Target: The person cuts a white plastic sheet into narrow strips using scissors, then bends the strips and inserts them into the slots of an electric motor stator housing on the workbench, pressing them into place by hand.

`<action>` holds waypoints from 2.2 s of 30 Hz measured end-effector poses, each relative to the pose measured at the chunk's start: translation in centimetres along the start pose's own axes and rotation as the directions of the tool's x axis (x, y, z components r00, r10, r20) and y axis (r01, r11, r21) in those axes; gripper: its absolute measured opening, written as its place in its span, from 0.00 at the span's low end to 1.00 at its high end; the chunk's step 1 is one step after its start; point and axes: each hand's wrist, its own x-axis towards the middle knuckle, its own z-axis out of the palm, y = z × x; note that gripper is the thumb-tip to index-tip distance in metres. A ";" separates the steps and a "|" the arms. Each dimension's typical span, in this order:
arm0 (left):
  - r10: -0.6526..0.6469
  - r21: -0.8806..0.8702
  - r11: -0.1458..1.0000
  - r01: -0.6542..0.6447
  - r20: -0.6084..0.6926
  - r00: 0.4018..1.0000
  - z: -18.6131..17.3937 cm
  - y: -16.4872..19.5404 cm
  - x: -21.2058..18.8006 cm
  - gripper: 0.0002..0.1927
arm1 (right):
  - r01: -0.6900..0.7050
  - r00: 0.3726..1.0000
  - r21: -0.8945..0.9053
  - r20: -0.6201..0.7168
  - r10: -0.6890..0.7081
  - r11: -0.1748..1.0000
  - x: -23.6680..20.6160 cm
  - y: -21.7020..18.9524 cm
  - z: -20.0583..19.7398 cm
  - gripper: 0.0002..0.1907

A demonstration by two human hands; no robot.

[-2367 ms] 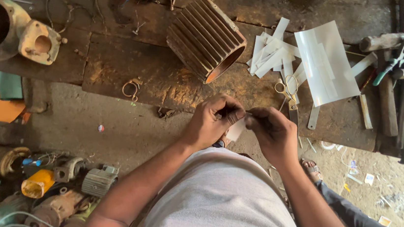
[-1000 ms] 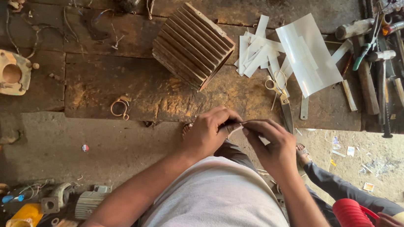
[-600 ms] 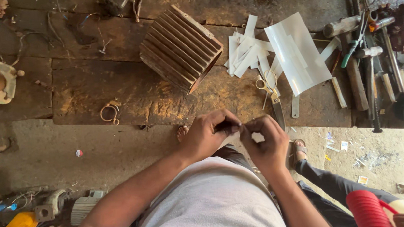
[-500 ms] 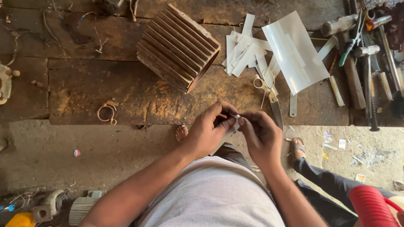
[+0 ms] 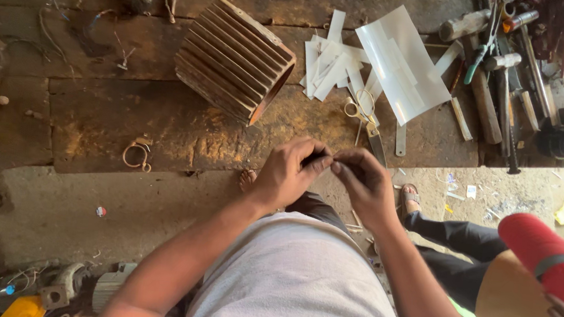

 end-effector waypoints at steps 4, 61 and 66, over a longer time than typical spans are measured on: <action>0.104 0.060 0.993 -0.105 0.018 0.994 2.2 -2.7 3.1 0.05 | 0.093 0.994 -0.008 -0.059 -0.093 0.996 3.0 2.3 -1.9 0.08; 0.348 0.415 0.872 -0.261 -0.150 0.925 3.3 -5.0 6.8 0.10 | -0.132 0.967 0.046 -0.212 0.139 0.990 5.4 2.2 -2.3 0.10; 0.153 0.830 0.478 -0.288 0.244 0.958 5.4 -8.4 7.3 0.09 | -0.199 0.948 -0.637 -0.317 -0.018 0.744 8.4 4.3 -1.9 0.15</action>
